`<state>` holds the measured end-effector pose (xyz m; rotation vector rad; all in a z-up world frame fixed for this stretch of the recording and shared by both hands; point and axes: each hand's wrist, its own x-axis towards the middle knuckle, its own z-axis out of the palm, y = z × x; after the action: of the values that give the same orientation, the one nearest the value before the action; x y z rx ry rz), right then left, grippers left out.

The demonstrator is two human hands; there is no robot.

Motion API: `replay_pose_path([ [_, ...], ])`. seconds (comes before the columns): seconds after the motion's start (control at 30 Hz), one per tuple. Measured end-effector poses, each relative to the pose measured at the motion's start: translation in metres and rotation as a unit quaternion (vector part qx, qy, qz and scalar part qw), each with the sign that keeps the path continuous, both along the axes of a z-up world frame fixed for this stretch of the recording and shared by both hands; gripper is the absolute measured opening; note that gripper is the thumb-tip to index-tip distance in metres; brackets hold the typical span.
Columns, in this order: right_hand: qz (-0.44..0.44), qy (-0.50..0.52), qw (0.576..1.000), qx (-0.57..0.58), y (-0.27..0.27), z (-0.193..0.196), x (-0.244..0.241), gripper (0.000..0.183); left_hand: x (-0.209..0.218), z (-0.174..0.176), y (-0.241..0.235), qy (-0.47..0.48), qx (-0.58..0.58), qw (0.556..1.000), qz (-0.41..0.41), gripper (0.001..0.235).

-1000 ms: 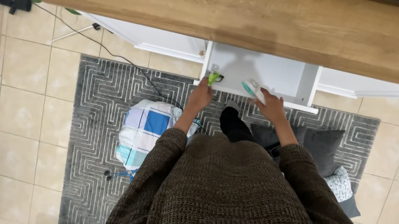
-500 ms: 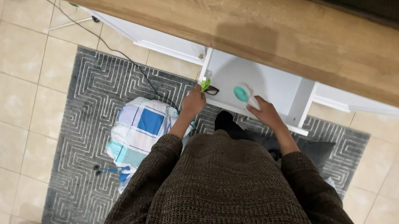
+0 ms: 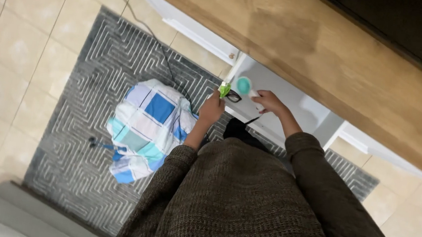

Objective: The person picks up scattered items from the sofa and floor, including a hair brush, a scrunchie, charging cables, a power bank, small boxes, and a hair straightener, and places them one by one into an open drawer of a white cabinet under a wooden TV stand. They arrange the items inside the drawer and handle a paper bag near the end.

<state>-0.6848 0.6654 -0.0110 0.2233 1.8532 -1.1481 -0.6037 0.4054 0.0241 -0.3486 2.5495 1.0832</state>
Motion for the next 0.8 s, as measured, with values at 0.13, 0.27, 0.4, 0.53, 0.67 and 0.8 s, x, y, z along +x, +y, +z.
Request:
replay_pose_path([
  [0.13,-0.174,-0.113,0.977,-0.039,-0.004,-0.025,-0.015,0.052,0.005,0.001,0.006,0.002,0.004,1.0,0.02,0.027],
  [0.27,-0.21,-0.093,0.973,0.012,-0.016,-0.038,-0.042,0.042,0.007,0.003,0.011,0.005,0.001,0.999,0.032,0.027],
  [0.4,-0.27,-0.079,0.959,-0.047,-0.035,-0.046,-0.06,0.031,0.009,0.009,0.015,0.03,0.01,0.998,0.055,0.029],
  [0.53,-0.321,-0.066,0.944,-0.03,-0.059,-0.057,-0.07,0.023,0.009,0.014,0.015,0.012,0.014,0.998,0.056,0.026],
  [0.67,-0.267,-0.044,0.962,0.029,-0.079,-0.066,-0.065,0.022,0.01,0.014,0.017,0.02,0.005,0.998,0.057,0.027],
  [0.8,-0.215,0.109,0.962,0.131,-0.085,-0.07,-0.055,0.037,0.01,0.012,0.018,0.02,0.002,0.998,0.058,0.027],
])
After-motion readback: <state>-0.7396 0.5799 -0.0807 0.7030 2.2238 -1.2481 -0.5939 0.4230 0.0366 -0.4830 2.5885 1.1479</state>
